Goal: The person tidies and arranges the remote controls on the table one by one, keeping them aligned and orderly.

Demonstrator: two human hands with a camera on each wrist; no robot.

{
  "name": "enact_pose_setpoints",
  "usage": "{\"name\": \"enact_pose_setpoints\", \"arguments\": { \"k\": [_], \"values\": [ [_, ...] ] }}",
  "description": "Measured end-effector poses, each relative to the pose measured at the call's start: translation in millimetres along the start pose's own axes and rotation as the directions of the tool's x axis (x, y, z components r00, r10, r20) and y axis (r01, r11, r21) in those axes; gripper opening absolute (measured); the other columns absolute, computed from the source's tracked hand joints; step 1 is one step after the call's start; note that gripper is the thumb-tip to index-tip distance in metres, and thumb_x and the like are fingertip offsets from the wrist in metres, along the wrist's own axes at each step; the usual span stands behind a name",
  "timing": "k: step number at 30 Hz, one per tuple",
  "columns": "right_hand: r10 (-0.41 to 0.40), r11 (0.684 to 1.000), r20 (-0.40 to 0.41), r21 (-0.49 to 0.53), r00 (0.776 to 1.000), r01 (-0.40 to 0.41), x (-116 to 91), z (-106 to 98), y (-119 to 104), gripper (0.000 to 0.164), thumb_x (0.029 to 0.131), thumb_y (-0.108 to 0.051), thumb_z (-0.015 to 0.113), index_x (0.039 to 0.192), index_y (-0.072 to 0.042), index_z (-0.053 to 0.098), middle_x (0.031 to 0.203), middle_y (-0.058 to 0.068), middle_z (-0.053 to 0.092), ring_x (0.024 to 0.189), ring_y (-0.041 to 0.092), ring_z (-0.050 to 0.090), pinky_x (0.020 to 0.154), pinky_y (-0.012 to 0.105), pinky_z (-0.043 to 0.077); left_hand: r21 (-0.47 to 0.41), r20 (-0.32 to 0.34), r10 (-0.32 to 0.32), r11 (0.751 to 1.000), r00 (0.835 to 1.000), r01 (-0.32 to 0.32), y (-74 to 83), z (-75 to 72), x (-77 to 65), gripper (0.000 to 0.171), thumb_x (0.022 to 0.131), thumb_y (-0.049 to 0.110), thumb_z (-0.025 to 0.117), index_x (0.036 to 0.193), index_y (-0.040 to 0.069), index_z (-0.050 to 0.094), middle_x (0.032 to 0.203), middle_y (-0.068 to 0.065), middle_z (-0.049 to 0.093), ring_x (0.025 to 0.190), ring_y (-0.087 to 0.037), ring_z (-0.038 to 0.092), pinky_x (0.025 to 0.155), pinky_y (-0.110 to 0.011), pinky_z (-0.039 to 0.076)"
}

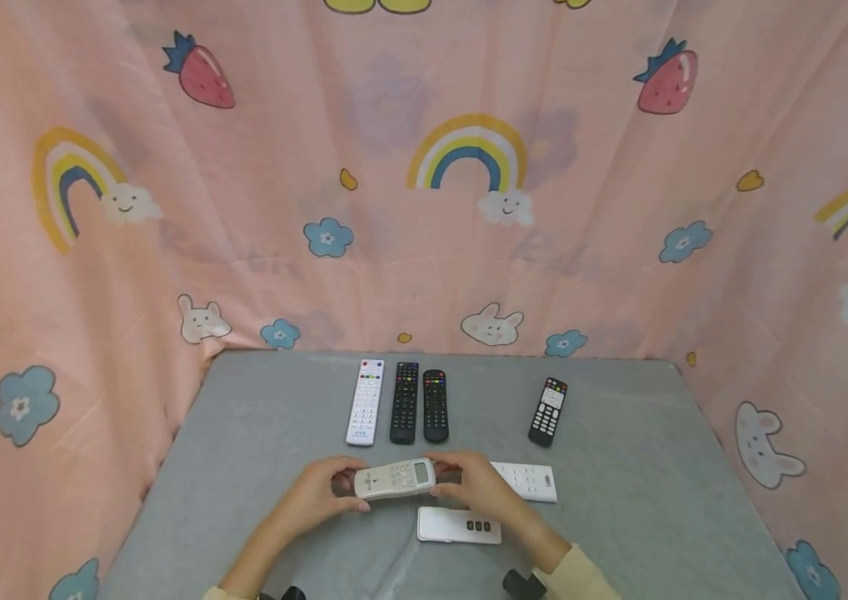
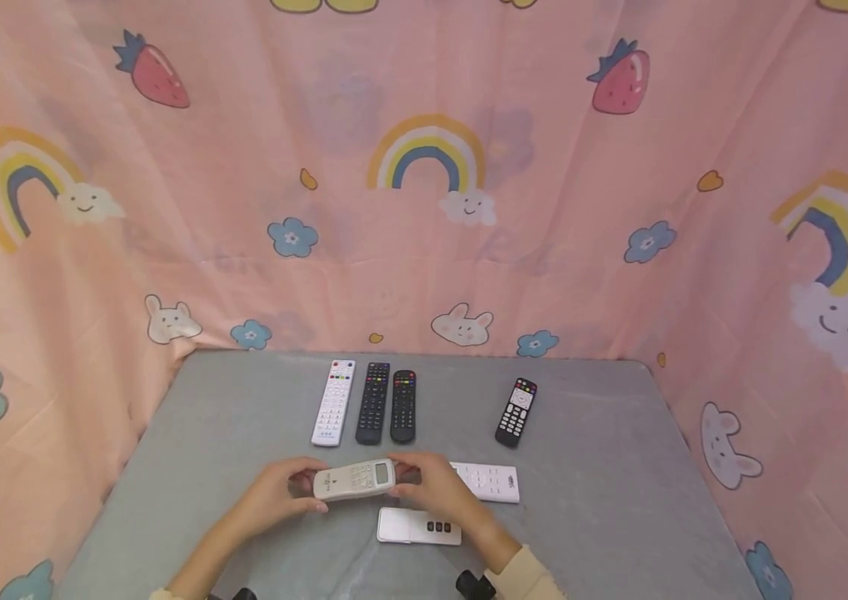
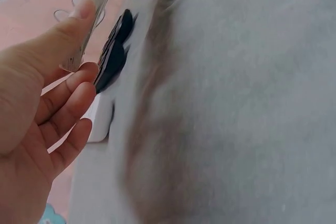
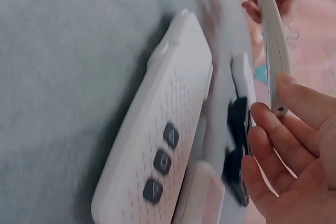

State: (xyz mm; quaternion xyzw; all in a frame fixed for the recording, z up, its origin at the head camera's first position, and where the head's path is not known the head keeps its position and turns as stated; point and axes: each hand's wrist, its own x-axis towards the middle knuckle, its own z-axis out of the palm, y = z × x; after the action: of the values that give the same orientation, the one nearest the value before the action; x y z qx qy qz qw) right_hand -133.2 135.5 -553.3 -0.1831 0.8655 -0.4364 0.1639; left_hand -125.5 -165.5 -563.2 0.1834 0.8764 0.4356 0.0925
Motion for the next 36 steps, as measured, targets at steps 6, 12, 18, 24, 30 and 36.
{"name": "enact_pose_setpoints", "arguments": {
  "k": [6, 12, 18, 24, 30, 36],
  "values": [
    [0.004, 1.0, -0.053, -0.005, 0.999, -0.005, 1.0, -11.3, 9.7, 0.051, 0.087, -0.024, 0.074, 0.133, -0.008, 0.061, 0.107, 0.0, 0.075, 0.1, 0.016, 0.069, 0.085, 0.028, 0.054, -0.078, 0.007, 0.048, 0.996, 0.999, -0.047, -3.8, 12.3, 9.7, 0.054, 0.069, 0.023, 0.088, 0.116, 0.007, 0.07, 0.094, -0.002, 0.074, 0.075, 0.002, 0.061, 0.069, -0.02, 0.054],
    [0.01, 0.999, -0.103, 0.035, 0.995, -0.006, 3.5, -25.0, 15.9, 0.044, 0.088, -0.023, 0.073, 0.128, -0.005, 0.065, 0.103, 0.004, 0.075, 0.095, 0.016, 0.069, 0.082, 0.023, 0.055, -0.11, 0.008, 0.07, 0.992, 0.998, -0.068, -1.3, 21.3, 20.7, 0.05, 0.07, 0.02, 0.087, 0.115, 0.005, 0.07, 0.089, -0.003, 0.074, 0.073, 0.004, 0.06, 0.067, -0.019, 0.054],
    [0.047, 0.997, -0.14, 0.071, 0.989, -0.037, 7.1, -40.6, 25.3, 0.042, 0.088, -0.022, 0.073, 0.127, -0.008, 0.066, 0.098, 0.005, 0.075, 0.088, 0.011, 0.065, 0.076, 0.019, 0.053, -0.111, -0.018, 0.063, 0.992, 0.998, -0.065, 7.4, 30.9, 33.6, 0.046, 0.074, 0.024, 0.084, 0.115, 0.008, 0.071, 0.09, -0.001, 0.075, 0.075, 0.003, 0.062, 0.069, -0.02, 0.054],
    [0.081, 0.996, -0.169, 0.06, 0.982, -0.072, 8.4, -55.1, 30.8, 0.039, 0.09, -0.022, 0.072, 0.125, -0.009, 0.067, 0.105, 0.006, 0.075, 0.093, 0.013, 0.067, 0.078, 0.021, 0.054, -0.13, -0.073, 0.11, 0.984, 0.991, -0.119, 16.3, 43.5, 45.0, 0.041, 0.075, 0.026, 0.083, 0.111, 0.009, 0.073, 0.088, -0.002, 0.077, 0.075, 0.002, 0.065, 0.07, -0.02, 0.056],
    [0.101, 0.995, -0.205, 0.001, 0.974, -0.103, 12.6, -64.5, 34.6, 0.036, 0.088, -0.022, 0.073, 0.122, -0.011, 0.069, 0.106, 0.005, 0.076, 0.096, 0.016, 0.069, 0.082, 0.028, 0.057, -0.13, -0.105, 0.119, 0.983, 0.987, -0.132, 24.5, 55.4, 52.4, 0.037, 0.078, 0.025, 0.081, 0.11, 0.009, 0.074, 0.088, -0.001, 0.078, 0.076, 0.001, 0.067, 0.07, -0.02, 0.056],
    [0.093, 0.995, -0.199, -0.012, 0.976, -0.097, 14.8, -69.9, 40.5, 0.036, 0.089, -0.016, 0.072, 0.123, -0.007, 0.068, 0.108, 0.008, 0.075, 0.098, 0.019, 0.07, 0.085, 0.033, 0.058, -0.107, -0.145, 0.14, 0.982, 0.979, -0.156, 28.3, 68.3, 56.0, 0.035, 0.077, 0.026, 0.081, 0.107, 0.009, 0.074, 0.086, -0.001, 0.078, 0.073, 0.002, 0.065, 0.067, -0.019, 0.055]
  ]
}}
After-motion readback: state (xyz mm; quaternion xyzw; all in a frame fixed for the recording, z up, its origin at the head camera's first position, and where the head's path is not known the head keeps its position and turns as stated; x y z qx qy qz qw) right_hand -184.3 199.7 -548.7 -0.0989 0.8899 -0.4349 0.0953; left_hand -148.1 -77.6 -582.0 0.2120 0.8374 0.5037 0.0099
